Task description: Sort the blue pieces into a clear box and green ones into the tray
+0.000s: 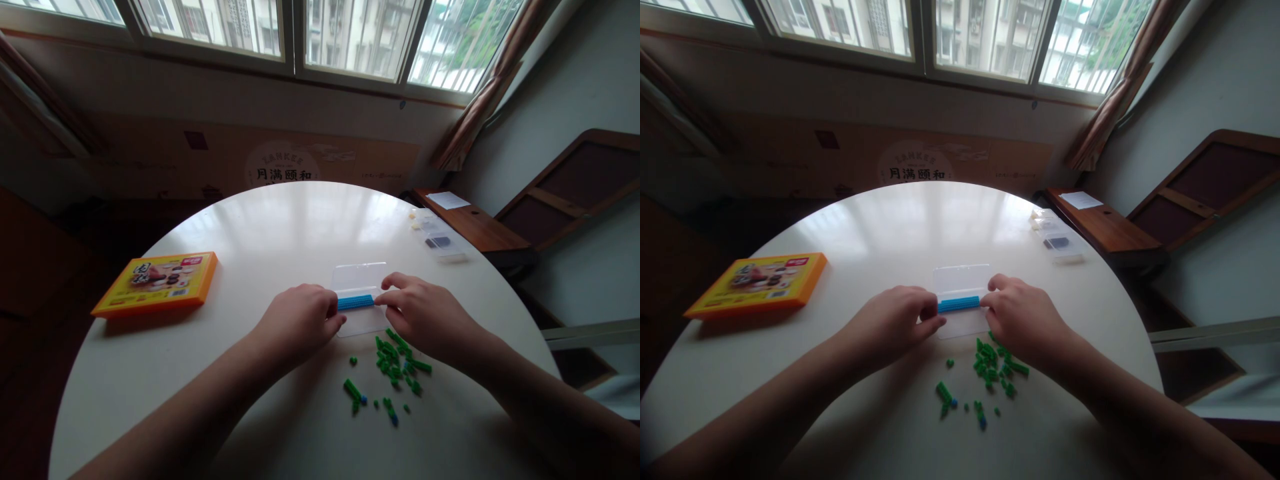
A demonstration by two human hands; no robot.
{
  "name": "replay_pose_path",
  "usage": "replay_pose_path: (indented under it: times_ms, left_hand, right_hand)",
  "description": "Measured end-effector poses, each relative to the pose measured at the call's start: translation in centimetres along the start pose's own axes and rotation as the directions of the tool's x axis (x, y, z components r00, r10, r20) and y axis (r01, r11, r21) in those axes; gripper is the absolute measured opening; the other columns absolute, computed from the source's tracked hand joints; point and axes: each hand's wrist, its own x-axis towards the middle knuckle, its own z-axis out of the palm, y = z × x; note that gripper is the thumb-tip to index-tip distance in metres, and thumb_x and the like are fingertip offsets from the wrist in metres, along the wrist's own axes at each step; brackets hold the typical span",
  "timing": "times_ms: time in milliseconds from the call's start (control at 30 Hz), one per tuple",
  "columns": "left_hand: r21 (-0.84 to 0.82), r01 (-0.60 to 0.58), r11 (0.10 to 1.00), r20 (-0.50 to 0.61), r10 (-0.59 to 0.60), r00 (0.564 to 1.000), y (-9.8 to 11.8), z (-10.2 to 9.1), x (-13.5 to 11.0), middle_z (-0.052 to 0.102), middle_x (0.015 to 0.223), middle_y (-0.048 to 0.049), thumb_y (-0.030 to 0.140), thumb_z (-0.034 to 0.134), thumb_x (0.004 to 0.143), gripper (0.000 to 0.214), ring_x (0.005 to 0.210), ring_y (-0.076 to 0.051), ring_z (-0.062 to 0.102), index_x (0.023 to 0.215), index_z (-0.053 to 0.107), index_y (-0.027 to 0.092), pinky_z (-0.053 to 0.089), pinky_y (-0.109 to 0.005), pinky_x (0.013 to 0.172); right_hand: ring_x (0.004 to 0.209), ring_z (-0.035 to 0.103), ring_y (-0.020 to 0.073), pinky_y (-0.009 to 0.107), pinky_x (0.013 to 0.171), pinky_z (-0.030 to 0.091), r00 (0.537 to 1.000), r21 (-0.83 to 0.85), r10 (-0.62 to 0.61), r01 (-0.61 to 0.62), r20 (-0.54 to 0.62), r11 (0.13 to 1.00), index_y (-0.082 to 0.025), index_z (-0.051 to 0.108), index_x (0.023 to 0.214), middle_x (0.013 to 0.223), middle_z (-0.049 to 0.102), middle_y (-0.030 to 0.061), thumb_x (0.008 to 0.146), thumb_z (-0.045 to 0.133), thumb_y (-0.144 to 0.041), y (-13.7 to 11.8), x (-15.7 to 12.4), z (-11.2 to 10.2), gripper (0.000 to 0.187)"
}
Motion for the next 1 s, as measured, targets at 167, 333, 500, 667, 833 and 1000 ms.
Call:
replay_pose_path:
  times_ms: [167, 333, 500, 667, 833, 1000]
  left_hand:
    - [0.004, -0.003, 1.000, 0.001, 0.003, 1.000, 0.03, 0.02, -0.01, 0.068, 0.077, -0.0020, 0.041, 0.053, 0.083, 0.026, 0.065, -0.017, 0.056, 0.070, 0.064, 0.023, 0.038, -0.029, 0.056]
    - [-0.002, 0.008, 1.000, 0.010, -0.008, 1.000, 0.07, -0.05, 0.03, 0.067, 0.077, -0.0016, 0.042, 0.053, 0.083, 0.026, 0.065, -0.017, 0.056, 0.069, 0.064, 0.023, 0.037, -0.029, 0.056]
    - [0.009, 0.015, 1.000, 0.015, -0.015, 1.000, 0.11, -0.02, 0.08, 0.067, 0.077, -0.0013, 0.042, 0.054, 0.083, 0.025, 0.065, -0.017, 0.055, 0.069, 0.064, 0.023, 0.037, -0.028, 0.056]
    - [0.010, 0.019, 1.000, 0.015, -0.019, 1.000, 0.09, 0.03, 0.03, 0.067, 0.078, -0.0011, 0.042, 0.054, 0.083, 0.026, 0.065, -0.017, 0.055, 0.069, 0.064, 0.023, 0.037, -0.028, 0.057]
    - [0.010, 0.015, 1.000, 0.008, -0.015, 1.000, 0.00, 0.07, 0.03, 0.067, 0.077, -0.0010, 0.042, 0.054, 0.083, 0.026, 0.065, -0.017, 0.055, 0.069, 0.063, 0.023, 0.036, -0.028, 0.057]
    - [0.008, 0.007, 1.000, 0.006, -0.007, 1.000, -0.06, 0.14, 0.19, 0.067, 0.077, -0.0011, 0.042, 0.054, 0.083, 0.026, 0.065, -0.017, 0.055, 0.070, 0.064, 0.023, 0.036, -0.028, 0.056]
  right_hand:
    - [0.089, 0.063, 0.0181, 0.026, 0.065, 0.048, 1.000, 0.012, 0.001, -0.002, 0.005, 1.000, -0.026, 0.075, 0.104, 0.118, 0.065, 0.0061, 0.091, 0.047, -0.025, -0.01, -0.01, -0.01, 0.032]
    - [0.091, 0.063, 0.0187, 0.027, 0.067, 0.048, 1.000, 0.012, 0.000, 0.000, 0.003, 1.000, -0.026, 0.076, 0.104, 0.118, 0.065, 0.0058, 0.090, 0.047, -0.025, 0.02, -0.02, -0.01, 0.031]
    - [0.091, 0.063, 0.0184, 0.028, 0.069, 0.048, 1.000, 0.007, -0.016, 0.016, -0.007, 1.000, -0.027, 0.075, 0.102, 0.116, 0.066, 0.0042, 0.089, 0.048, -0.023, 0.08, -0.07, 0.03, 0.030]
    - [0.089, 0.063, 0.0180, 0.027, 0.066, 0.047, 0.999, 0.016, -0.021, 0.021, -0.026, 1.000, -0.026, 0.076, 0.098, 0.114, 0.067, 0.0035, 0.089, 0.047, -0.023, 0.21, -0.17, 0.17, 0.030]
    - [0.089, 0.063, 0.0182, 0.028, 0.065, 0.047, 0.999, 0.012, -0.023, 0.024, -0.029, 1.000, -0.026, 0.076, 0.098, 0.114, 0.066, 0.0033, 0.090, 0.047, -0.024, 0.34, -0.14, 0.25, 0.030]
    - [0.087, 0.063, 0.0180, 0.027, 0.063, 0.046, 1.000, 0.018, -0.023, 0.023, -0.021, 1.000, -0.025, 0.076, 0.100, 0.115, 0.066, 0.0046, 0.091, 0.047, -0.026, 0.34, 0.03, 0.29, 0.030]
